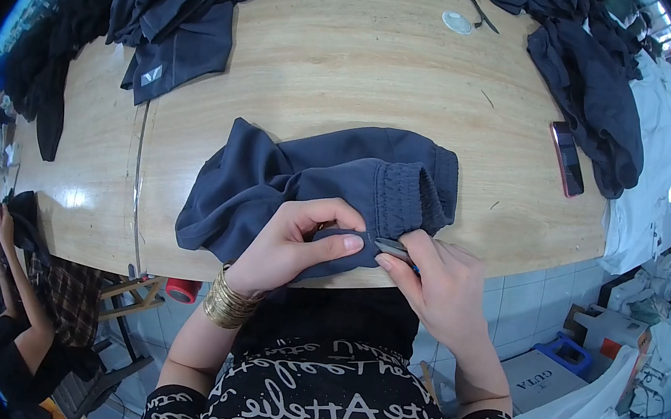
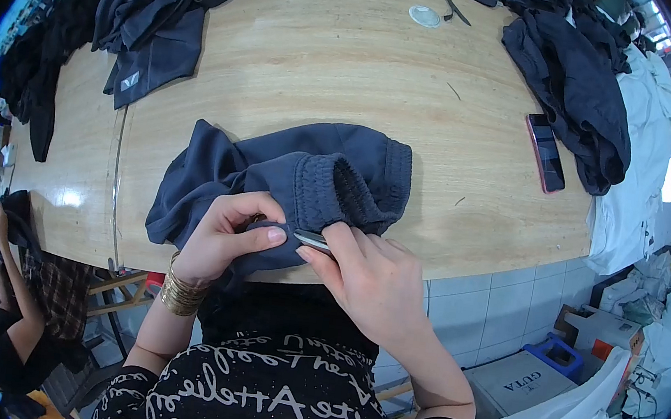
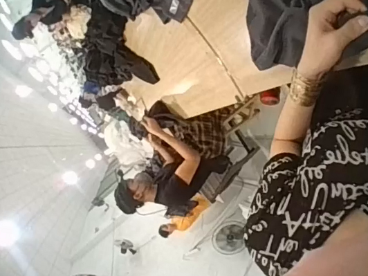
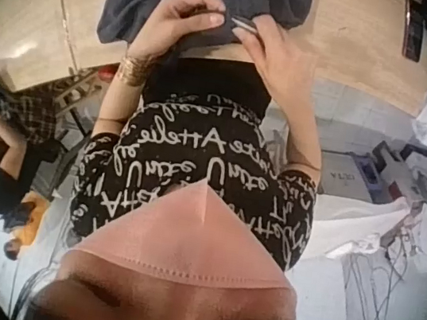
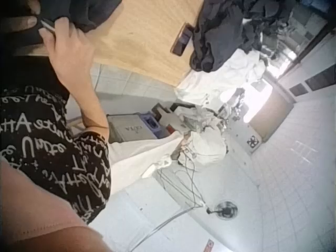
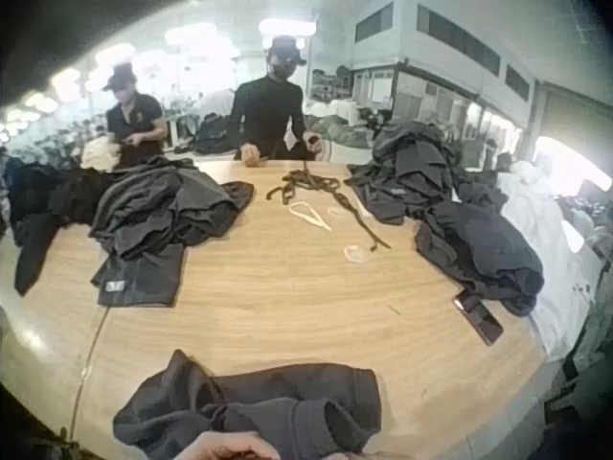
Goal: Trimming excess threads from a pair of dark grey shorts using thread snips.
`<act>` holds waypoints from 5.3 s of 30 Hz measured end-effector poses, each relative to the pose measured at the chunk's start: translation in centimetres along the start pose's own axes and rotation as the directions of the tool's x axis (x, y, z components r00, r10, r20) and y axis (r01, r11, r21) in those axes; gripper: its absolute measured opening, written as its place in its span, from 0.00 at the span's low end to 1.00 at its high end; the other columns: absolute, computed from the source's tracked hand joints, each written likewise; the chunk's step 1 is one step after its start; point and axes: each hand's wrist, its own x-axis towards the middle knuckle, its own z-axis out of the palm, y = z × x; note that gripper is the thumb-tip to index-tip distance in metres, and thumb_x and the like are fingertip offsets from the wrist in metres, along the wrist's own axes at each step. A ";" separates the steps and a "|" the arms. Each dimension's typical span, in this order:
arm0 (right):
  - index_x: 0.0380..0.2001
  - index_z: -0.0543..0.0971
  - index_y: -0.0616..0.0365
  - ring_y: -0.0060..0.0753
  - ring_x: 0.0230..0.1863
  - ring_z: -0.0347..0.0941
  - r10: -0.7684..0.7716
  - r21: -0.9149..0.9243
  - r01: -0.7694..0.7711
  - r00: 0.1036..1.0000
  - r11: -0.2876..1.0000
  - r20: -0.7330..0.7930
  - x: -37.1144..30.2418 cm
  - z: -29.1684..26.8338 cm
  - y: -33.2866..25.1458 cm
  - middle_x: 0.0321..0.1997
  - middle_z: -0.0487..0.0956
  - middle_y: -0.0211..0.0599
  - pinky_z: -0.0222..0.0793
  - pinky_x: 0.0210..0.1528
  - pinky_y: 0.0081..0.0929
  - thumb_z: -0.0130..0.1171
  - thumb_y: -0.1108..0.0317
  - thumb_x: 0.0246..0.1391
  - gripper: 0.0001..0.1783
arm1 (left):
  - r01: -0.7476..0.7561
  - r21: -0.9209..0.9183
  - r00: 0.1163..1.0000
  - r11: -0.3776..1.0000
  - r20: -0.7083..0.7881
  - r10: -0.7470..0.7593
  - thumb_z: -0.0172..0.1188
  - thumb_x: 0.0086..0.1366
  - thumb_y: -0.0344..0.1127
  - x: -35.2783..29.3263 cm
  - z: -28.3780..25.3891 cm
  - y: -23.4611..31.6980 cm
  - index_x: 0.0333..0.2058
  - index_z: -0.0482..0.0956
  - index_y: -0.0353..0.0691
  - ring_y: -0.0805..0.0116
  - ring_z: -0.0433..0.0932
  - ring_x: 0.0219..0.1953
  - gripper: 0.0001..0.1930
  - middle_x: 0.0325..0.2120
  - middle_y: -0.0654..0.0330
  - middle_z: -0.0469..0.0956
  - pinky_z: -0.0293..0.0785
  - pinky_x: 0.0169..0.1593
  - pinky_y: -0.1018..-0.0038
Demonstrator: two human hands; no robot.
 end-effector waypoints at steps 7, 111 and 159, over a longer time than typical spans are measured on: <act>0.25 0.69 0.55 0.30 0.17 0.70 -0.014 -0.010 0.014 1.000 1.000 0.011 -0.1 -0.1 0.0 0.17 0.71 0.30 0.64 0.19 0.26 0.61 0.59 0.51 0.14 | 0.005 -0.023 1.000 1.000 0.001 -0.005 0.59 0.61 0.28 0.0 -0.1 -0.2 0.36 0.77 0.33 0.83 0.69 0.34 0.06 0.30 0.68 0.75 0.66 0.41 0.84; 0.31 0.70 0.61 0.34 0.19 0.75 0.232 0.472 -0.316 0.945 0.823 0.228 -0.6 -1.2 -1.2 0.22 0.78 0.39 0.66 0.20 0.24 0.58 0.69 0.55 0.09 | -0.016 0.101 0.999 0.995 -0.049 0.021 0.56 0.64 0.30 -0.7 0.5 0.2 0.40 0.78 0.31 0.88 0.66 0.30 0.09 0.28 0.70 0.75 0.65 0.33 0.87; 0.28 0.69 0.59 0.11 0.17 0.63 0.348 0.692 -0.546 0.837 0.473 0.423 -0.3 -0.9 -0.7 0.17 0.70 0.25 0.57 0.18 0.14 0.56 0.67 0.57 0.09 | -0.047 0.170 0.998 0.984 -0.040 0.054 0.57 0.63 0.30 -0.5 0.6 0.1 0.39 0.78 0.32 0.85 0.69 0.30 0.09 0.30 0.66 0.78 0.67 0.35 0.85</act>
